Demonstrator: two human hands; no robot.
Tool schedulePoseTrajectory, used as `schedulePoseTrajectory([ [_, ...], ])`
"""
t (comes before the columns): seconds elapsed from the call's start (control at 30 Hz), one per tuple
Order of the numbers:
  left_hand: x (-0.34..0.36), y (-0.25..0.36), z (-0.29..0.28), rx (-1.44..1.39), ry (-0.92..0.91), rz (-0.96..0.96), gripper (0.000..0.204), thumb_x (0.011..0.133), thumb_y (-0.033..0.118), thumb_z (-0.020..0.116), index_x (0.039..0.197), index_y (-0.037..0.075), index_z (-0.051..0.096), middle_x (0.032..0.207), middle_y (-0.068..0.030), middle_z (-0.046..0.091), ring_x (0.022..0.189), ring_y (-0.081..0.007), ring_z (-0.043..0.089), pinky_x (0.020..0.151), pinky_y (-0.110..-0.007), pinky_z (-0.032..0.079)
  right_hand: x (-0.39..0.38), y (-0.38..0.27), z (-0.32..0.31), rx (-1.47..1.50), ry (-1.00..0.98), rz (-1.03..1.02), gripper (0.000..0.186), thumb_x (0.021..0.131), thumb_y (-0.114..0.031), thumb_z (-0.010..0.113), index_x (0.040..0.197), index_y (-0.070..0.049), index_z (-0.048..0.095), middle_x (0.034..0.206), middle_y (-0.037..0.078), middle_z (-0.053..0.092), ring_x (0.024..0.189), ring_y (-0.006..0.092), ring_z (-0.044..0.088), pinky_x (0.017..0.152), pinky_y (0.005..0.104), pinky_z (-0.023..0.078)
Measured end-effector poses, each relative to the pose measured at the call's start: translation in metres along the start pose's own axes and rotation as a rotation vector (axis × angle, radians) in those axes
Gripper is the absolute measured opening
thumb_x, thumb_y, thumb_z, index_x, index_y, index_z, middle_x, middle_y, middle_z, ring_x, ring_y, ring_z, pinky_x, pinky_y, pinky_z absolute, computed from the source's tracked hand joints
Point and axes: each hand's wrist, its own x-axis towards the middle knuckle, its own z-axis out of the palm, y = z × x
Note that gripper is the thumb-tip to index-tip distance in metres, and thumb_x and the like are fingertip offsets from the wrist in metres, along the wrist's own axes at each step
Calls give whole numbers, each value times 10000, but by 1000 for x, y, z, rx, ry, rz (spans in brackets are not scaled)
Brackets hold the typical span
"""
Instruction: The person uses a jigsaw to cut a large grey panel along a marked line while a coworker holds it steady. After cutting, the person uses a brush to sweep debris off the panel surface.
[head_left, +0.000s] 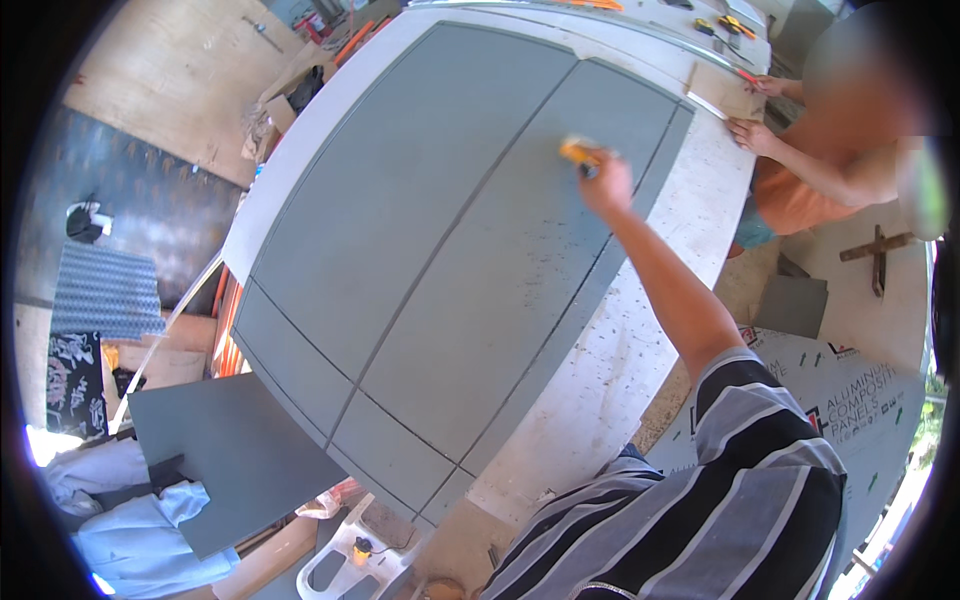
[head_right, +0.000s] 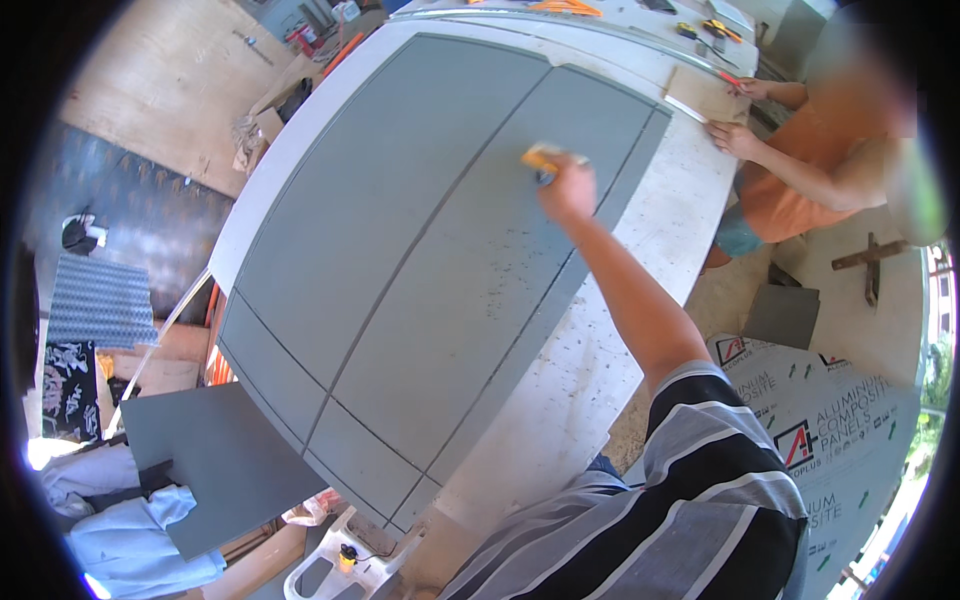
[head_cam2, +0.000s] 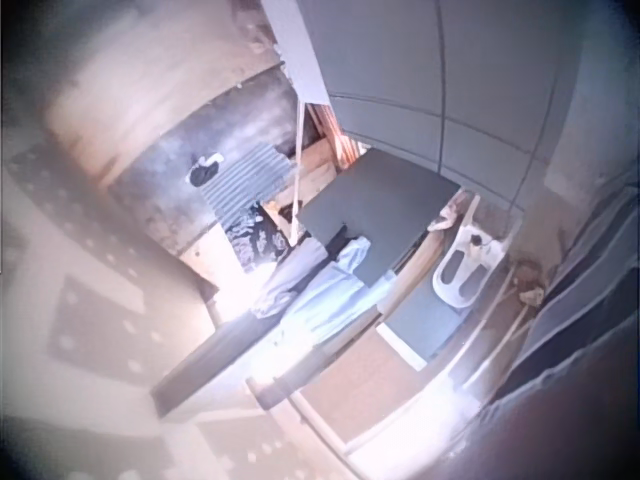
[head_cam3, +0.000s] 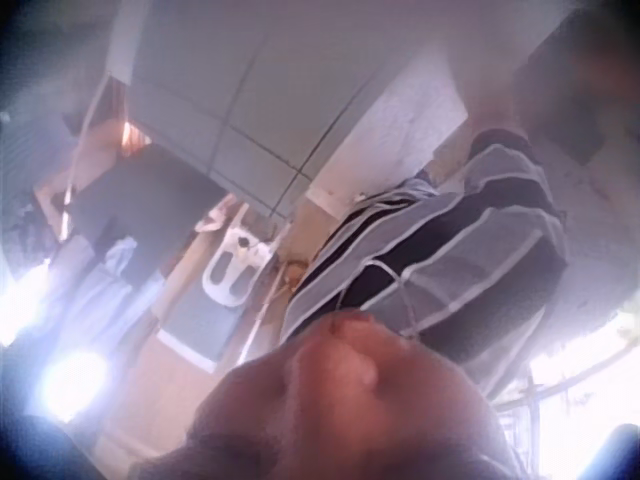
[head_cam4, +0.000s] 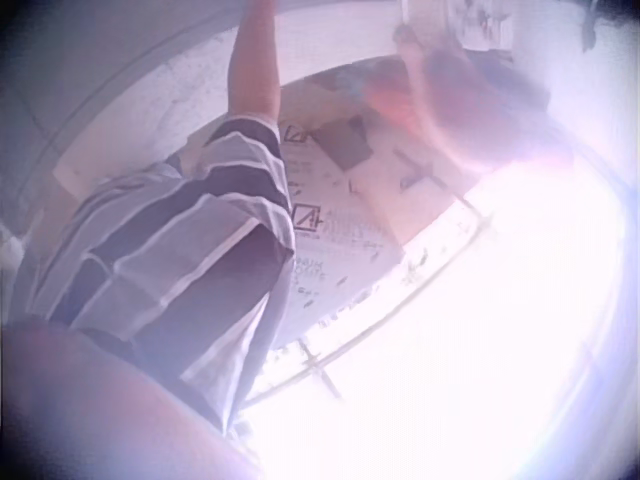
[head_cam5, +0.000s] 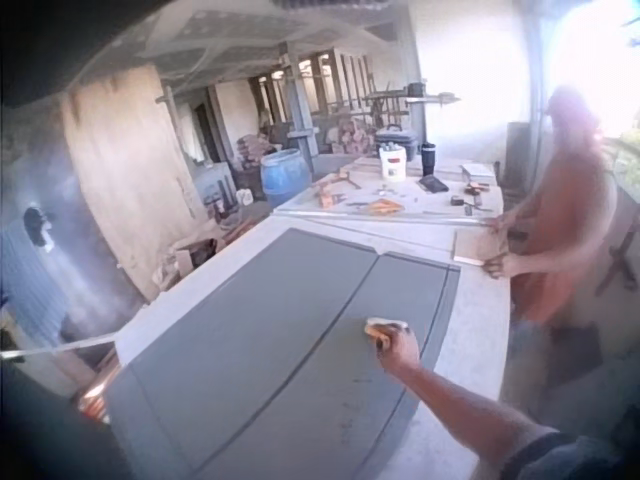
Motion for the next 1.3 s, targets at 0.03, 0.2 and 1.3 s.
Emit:
schedulePoseTrajectory([
  [0.03, 1, -4, -1, -3, 1, 3, 472, 983, 422, 551, 1232, 33, 645, 1116, -127, 664, 1006, -206, 635, 858, -376, 519, -29, -12, 7, 6, -240, 73, 401, 870, -211, 776, 1257, -122, 714, 1085, 188, 742, 998, 377, 714, 879, 442, 579],
  [0.2, 25, -11, -4, -9, -14, 54, 444, 986, 393, 561, 1221, 26, 646, 1101, -124, 665, 992, -202, 637, 844, -370, 524, -297, -84, -42, 194, -1314, -401, 461, 882, -248, 736, 1325, -135, 683, 1204, 157, 713, 1142, 331, 659, 1005, 467, 510],
  [1.3, 56, -91, -42, -63, -49, 89, 266, 1011, 204, 632, 1153, -19, 656, 1006, -103, 673, 898, -172, 651, 751, -336, 553, -232, -66, -162, 470, -1451, -310, 307, 918, -134, 735, 1225, -137, 750, 1241, 115, 729, 1219, 244, 635, 1069, 380, 478],
])
